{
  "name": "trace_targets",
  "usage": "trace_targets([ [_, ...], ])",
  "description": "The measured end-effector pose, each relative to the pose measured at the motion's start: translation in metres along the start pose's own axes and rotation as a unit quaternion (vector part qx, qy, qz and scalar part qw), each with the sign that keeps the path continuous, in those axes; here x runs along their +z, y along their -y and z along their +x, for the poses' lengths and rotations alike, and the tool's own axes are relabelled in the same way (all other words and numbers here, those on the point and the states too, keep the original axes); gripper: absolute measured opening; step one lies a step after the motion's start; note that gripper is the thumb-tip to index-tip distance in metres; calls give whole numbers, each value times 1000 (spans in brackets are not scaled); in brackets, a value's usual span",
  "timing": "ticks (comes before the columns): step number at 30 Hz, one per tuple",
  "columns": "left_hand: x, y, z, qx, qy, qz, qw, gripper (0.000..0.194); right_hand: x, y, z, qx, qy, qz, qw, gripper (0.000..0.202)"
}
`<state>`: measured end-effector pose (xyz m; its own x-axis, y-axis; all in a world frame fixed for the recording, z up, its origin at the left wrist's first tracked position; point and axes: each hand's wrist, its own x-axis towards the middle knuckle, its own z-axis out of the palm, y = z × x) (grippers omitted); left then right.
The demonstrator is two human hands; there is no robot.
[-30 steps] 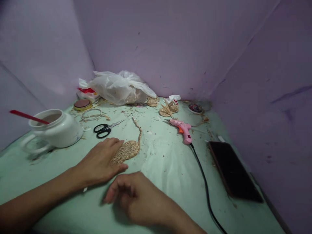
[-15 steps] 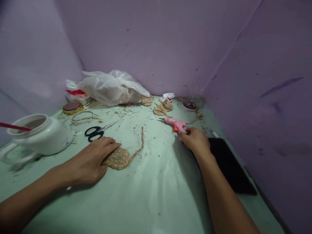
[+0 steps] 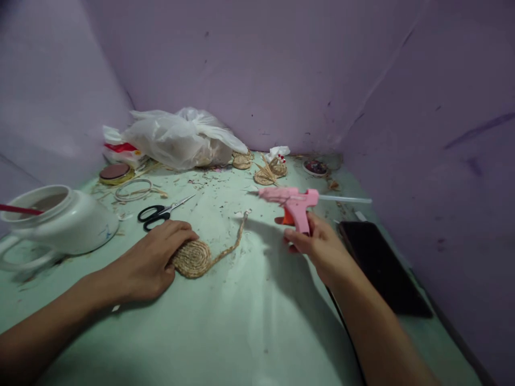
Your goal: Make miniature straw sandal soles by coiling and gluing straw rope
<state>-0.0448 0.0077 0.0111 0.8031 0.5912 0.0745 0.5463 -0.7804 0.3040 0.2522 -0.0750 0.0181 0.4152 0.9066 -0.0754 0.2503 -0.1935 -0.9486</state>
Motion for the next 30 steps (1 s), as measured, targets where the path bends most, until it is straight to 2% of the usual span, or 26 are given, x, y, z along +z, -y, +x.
trace_targets([
  [4,5,4,-3,62,-101,8,993,58,8,-3,-41,-10,84,51,995,34],
  [8,9,6,-3,104,-157,-15,982,57,11,-16,-57,-31,148,87,985,42],
  [16,15,9,-5,69,-131,-27,989,57,12,-16,-63,-84,93,51,991,12],
  [22,15,9,-3,73,-135,-24,988,57,15,-12,-64,-135,66,-31,988,8],
  [30,19,13,-3,87,-151,-33,984,59,14,-16,-65,-152,53,-85,983,16],
])
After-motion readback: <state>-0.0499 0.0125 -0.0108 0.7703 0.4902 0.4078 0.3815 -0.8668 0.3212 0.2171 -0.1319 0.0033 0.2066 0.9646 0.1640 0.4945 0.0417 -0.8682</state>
